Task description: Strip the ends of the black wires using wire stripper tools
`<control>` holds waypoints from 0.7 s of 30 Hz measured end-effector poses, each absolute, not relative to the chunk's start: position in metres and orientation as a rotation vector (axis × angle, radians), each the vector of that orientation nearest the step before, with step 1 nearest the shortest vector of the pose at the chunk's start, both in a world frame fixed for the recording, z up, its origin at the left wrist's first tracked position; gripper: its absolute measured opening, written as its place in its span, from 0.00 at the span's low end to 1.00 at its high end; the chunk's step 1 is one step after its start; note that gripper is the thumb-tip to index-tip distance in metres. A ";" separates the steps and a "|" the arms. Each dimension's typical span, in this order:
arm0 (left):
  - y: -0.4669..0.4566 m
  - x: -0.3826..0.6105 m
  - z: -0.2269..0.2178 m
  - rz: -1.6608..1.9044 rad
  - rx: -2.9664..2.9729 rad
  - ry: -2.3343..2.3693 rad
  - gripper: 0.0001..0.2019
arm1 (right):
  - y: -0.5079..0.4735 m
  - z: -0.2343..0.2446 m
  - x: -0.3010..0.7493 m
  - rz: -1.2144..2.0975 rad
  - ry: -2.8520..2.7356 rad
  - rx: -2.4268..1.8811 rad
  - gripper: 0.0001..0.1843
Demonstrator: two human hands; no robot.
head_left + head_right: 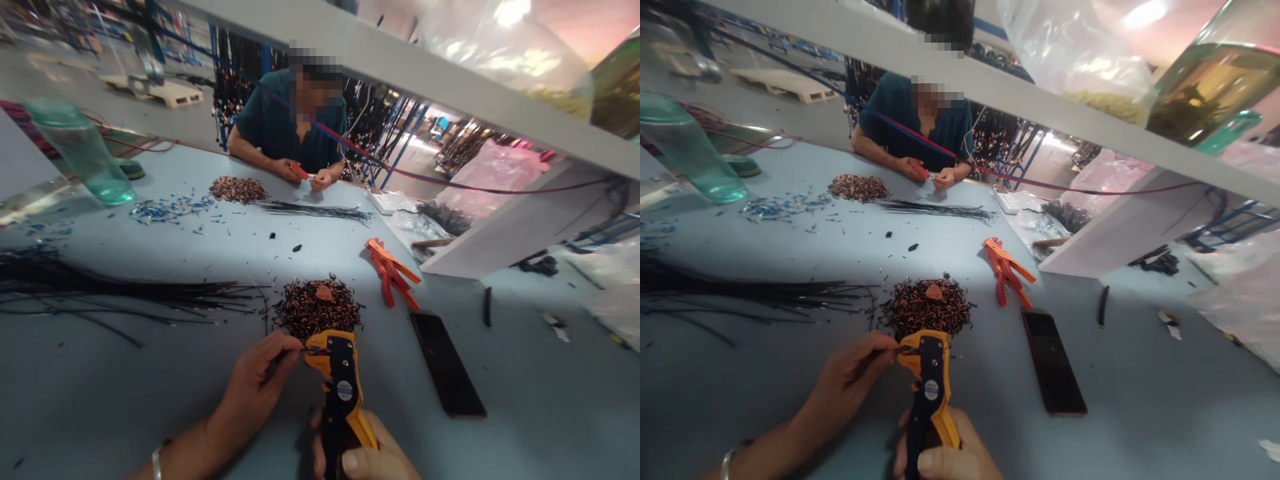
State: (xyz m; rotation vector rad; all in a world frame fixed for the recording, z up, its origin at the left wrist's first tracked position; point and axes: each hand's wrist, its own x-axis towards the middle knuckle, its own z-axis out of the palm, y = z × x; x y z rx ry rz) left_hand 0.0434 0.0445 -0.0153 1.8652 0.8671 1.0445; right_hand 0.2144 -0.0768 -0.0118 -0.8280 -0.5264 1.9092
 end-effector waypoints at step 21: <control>0.042 0.042 -0.009 1.156 1.894 0.826 0.08 | -0.080 -0.017 0.213 1.915 -0.483 -0.849 0.26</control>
